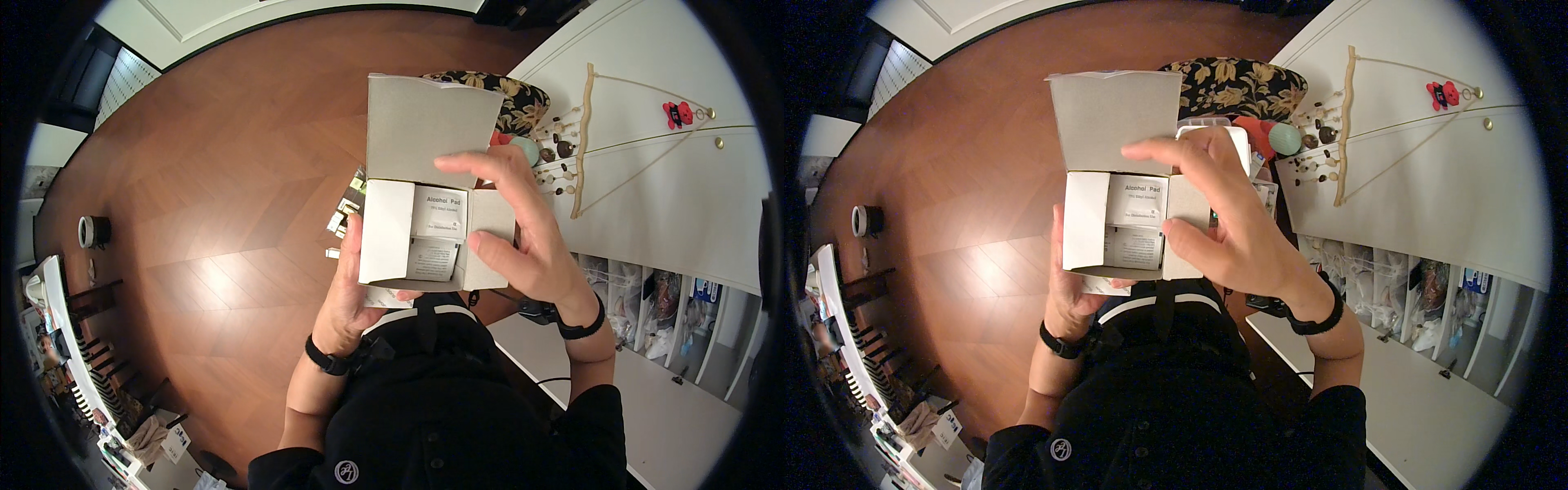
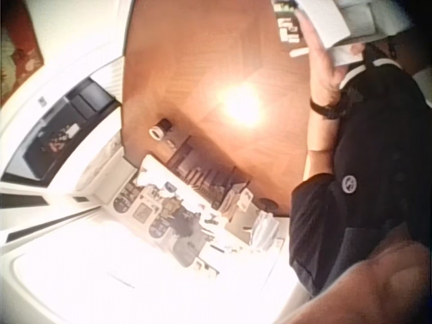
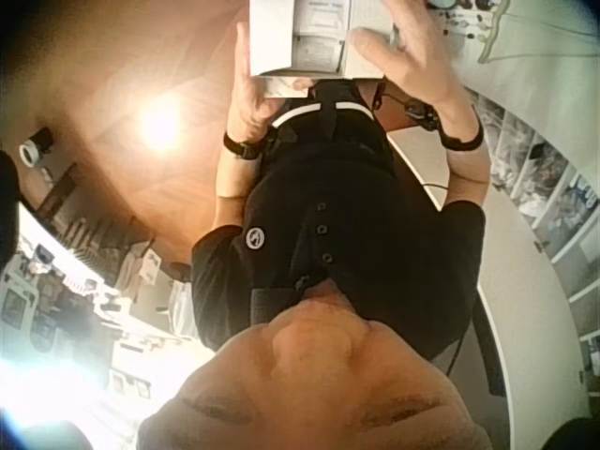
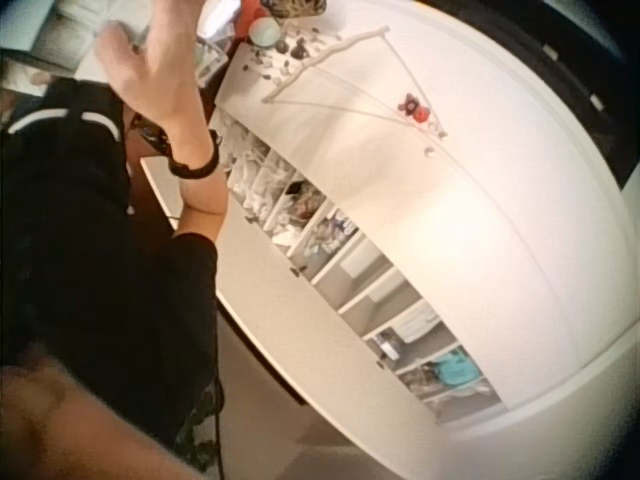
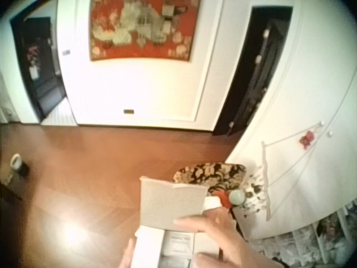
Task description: The person sorts and organizes medical supplies on a table. They open boxes of alcohol pads and green-labeled medicine packets, remove individual items, and place them into a white plastic container with compartments. The person also handles cotton swabs and other packaged items, arranging them on the table.
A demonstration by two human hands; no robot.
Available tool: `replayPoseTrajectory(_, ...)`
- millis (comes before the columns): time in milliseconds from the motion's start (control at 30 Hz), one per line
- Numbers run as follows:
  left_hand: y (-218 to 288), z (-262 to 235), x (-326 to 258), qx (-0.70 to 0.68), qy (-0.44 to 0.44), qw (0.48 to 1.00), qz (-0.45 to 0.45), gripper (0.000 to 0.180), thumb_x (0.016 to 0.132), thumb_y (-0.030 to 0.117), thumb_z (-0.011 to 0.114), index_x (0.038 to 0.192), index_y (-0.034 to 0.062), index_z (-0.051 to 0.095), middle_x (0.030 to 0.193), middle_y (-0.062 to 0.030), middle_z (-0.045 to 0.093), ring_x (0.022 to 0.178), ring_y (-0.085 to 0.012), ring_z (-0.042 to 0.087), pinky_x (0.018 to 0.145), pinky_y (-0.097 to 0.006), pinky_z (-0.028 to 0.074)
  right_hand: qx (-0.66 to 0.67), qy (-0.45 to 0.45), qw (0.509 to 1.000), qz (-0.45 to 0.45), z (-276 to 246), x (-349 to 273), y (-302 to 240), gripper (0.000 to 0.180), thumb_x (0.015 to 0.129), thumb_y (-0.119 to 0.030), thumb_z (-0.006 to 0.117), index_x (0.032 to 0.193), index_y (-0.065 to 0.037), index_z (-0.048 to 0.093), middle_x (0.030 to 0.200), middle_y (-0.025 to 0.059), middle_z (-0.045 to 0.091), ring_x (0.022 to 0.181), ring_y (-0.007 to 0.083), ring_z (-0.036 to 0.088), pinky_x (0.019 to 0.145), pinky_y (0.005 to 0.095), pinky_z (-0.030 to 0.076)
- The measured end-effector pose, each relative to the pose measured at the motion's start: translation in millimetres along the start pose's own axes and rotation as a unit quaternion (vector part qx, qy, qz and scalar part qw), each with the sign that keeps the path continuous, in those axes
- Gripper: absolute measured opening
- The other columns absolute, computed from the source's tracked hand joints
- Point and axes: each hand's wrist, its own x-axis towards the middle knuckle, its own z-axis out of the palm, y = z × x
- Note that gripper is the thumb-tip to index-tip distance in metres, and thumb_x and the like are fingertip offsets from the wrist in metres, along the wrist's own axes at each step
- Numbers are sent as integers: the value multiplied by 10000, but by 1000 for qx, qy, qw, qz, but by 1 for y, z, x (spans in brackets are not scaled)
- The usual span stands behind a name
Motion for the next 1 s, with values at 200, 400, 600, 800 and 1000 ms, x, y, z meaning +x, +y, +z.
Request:
replayPoseTrajectory(200, 1, -6, 1, -24, -6, 1000, -4, 714, 973, 715, 363, 1392, 148, 476, 1157, -83, 614, 814, -186, 592, 508, -279, 418, 293, -30, 952, 84, 8, 1, 9, 815, 832, -235, 649, 1530, 11, 307, 1453, 143, 452, 1317, 222, 455, 1120, 353, 317)
replayPoseTrajectory(400, 3, -5, 1, -13, 17, 1000, -11, 751, 964, 732, 342, 1425, 150, 451, 1194, -111, 616, 816, -202, 621, 475, -277, 436, 346, -55, 930, 115, 12, -4, 10, 885, 847, -258, 703, 1558, -2, 242, 1402, 156, 492, 1300, 210, 469, 1093, 342, 343)
replayPoseTrajectory(600, 6, 5, 1, 38, 23, 999, -17, 751, 980, 717, 314, 1433, 132, 444, 1172, -120, 632, 778, -211, 640, 462, -283, 458, 279, -20, 957, 77, 10, -7, 8, 865, 782, -201, 656, 1538, 11, 292, 1368, 164, 520, 1261, 202, 496, 1078, 334, 351)
replayPoseTrajectory(800, 10, 8, 5, 49, 40, 998, -11, 669, 1023, 631, 314, 1447, 127, 428, 1157, -116, 636, 763, -221, 642, 487, -313, 486, 246, 9, 967, 70, 8, -5, 8, 851, 734, -180, 619, 1509, 37, 343, 1328, 171, 561, 1229, 217, 526, 1066, 339, 366)
replayPoseTrajectory(1000, 9, 5, 5, 68, 38, 997, 10, 622, 1046, 551, 346, 1504, 132, 376, 1360, -110, 543, 1104, -250, 600, 803, -397, 556, 217, 12, 974, 59, 8, -6, 7, 846, 727, -180, 617, 1500, 46, 356, 1325, 183, 565, 1221, 228, 535, 1062, 345, 375)
